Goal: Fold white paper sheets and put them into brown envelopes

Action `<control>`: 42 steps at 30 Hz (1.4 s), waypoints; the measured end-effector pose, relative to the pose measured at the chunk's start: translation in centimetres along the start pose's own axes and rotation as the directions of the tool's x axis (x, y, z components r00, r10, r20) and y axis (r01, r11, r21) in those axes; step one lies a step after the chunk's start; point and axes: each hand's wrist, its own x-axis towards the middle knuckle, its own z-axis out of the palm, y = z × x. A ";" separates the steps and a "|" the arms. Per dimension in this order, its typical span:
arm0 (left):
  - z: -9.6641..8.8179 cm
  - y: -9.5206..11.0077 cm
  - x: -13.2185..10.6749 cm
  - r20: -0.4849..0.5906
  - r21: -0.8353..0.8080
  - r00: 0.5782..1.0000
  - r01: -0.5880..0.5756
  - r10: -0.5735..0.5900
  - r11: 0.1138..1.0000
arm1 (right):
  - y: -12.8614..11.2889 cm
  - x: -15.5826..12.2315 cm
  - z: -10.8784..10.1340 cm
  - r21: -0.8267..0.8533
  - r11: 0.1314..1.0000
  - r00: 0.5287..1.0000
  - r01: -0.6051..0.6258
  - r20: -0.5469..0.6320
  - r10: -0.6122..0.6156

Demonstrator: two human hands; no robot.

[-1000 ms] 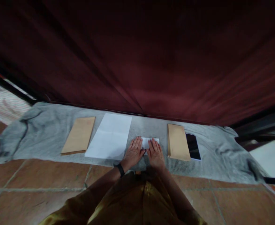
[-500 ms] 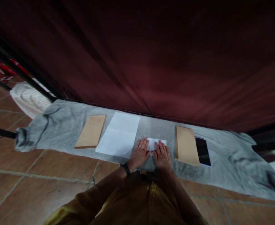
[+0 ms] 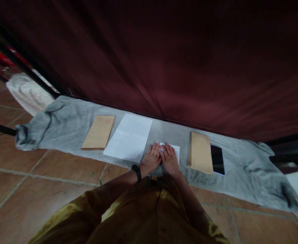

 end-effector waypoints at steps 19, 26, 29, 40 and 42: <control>0.2 0.0 0.0 0.001 -0.041 1.000 0.009 -0.009 0.999 | 2.3 -2.7 -0.2 -0.133 0.981 0.984 -0.144 -0.125 0.127; -0.3 0.2 0.1 0.012 -0.045 1.000 0.010 -0.009 0.999 | 0.7 -1.1 -0.7 -0.054 0.993 0.992 -0.108 -0.068 0.104; -0.4 0.1 0.0 0.009 -0.044 1.000 0.019 -0.019 0.999 | -0.1 -0.9 -0.4 -0.062 0.995 0.997 -0.077 -0.013 0.076; -0.5 0.0 -1.0 -0.045 -0.069 0.998 0.049 -0.052 0.996 | -0.2 -1.1 0.1 -0.117 0.985 0.992 -0.125 -0.036 0.121; -0.7 0.2 -1.9 -0.041 -0.069 0.999 0.027 -0.029 0.997 | -0.2 -1.1 0.1 -0.123 0.984 0.992 -0.129 -0.026 0.126</control>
